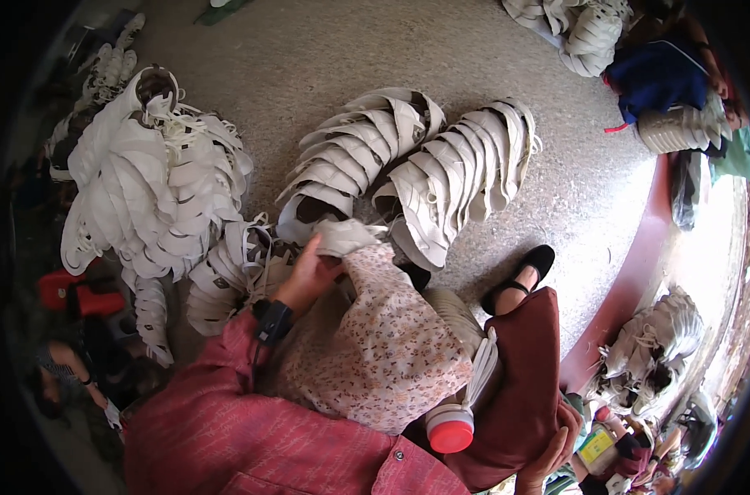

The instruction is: The recorder is gathering and bundling together multiple white shoe upper components using a strip of material.

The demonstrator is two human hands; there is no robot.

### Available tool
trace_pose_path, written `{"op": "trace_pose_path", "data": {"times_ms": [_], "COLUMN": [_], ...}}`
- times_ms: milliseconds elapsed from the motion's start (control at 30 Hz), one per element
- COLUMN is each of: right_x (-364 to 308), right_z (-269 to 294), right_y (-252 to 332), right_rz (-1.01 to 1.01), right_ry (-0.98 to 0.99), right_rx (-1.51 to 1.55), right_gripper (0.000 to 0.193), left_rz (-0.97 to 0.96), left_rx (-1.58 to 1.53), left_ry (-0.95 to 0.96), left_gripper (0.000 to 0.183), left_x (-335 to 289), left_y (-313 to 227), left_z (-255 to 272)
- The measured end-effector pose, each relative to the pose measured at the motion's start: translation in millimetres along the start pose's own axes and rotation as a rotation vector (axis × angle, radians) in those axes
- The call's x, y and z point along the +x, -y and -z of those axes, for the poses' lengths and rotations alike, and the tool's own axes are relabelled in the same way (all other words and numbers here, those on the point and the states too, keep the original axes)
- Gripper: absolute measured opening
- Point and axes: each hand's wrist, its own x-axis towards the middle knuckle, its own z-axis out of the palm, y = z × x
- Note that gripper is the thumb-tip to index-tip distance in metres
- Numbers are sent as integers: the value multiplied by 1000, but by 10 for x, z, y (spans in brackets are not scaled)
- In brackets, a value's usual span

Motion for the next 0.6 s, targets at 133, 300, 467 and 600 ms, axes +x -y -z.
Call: {"op": "trace_pose_path", "data": {"times_ms": [133,300,467,600], "right_x": [10,-13,-9,-37], "right_z": [21,3,-11,-27], "right_y": [3,-12,-82,-18], "right_rz": [-7,0,21,2], "right_ry": [13,8,3,-27], "right_rx": [-2,19,5,31], "right_gripper": [47,46,45,45], "left_rz": [-101,-139,-127,-179], "left_rx": [-161,154,564,838], "left_ry": [-129,-131,-201,-116], "left_gripper": [46,49,53,47], "left_x": [-13,485,925,1066], "left_y": [-106,-378,-590,-669], "left_z": [338,367,-50,-319]}}
